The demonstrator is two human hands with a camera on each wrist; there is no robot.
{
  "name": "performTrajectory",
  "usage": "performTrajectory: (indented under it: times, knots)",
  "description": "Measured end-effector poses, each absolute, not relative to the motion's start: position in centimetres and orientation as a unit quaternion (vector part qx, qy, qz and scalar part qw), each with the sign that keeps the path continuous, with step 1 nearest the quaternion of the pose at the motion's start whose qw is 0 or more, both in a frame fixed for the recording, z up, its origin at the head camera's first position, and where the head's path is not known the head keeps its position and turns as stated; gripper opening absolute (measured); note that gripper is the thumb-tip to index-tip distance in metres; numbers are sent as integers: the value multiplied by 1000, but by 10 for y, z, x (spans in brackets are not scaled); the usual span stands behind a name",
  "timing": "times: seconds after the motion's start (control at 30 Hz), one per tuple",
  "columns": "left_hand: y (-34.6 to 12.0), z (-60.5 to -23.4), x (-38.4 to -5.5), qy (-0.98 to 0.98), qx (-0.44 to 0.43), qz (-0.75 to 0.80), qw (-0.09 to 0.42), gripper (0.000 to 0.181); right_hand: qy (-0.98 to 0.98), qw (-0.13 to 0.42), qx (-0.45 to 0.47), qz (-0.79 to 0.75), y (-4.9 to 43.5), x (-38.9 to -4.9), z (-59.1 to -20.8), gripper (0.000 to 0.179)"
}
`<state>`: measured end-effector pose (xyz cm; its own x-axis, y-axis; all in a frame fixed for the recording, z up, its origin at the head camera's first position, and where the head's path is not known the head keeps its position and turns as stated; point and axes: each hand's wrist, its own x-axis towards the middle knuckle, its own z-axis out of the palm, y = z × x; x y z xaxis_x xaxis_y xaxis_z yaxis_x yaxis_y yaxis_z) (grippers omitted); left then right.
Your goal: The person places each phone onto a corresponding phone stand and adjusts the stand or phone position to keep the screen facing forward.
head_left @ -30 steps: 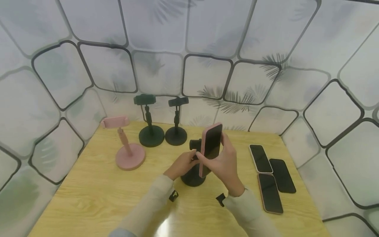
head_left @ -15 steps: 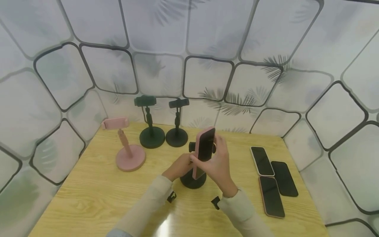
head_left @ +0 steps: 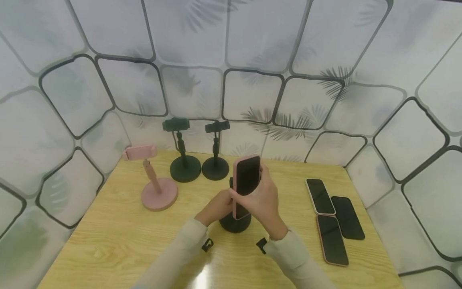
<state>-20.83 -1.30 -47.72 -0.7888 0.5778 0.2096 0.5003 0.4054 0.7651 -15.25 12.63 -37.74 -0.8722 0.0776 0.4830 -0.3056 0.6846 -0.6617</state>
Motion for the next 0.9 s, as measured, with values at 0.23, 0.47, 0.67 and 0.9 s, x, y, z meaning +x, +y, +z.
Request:
performTrajectory:
  times: [0.23, 0.47, 0.67, 0.9]
  knots:
    - [-36, -452, -197, 784, 370, 469, -171, 57, -892, 252, 50, 371, 117, -155, -379, 88]
    - [-42, -425, -189, 747, 417, 438, -275, 45, -890, 263, 29, 371, 113, -154, -380, 92]
    - [-37, -423, -189, 744, 414, 434, -293, 41, -889, 252, 13, 383, 113, -153, -380, 94]
    - [-35, -417, -190, 752, 410, 389, -339, 34, -887, 260, 14, 382, 114, -152, -380, 95]
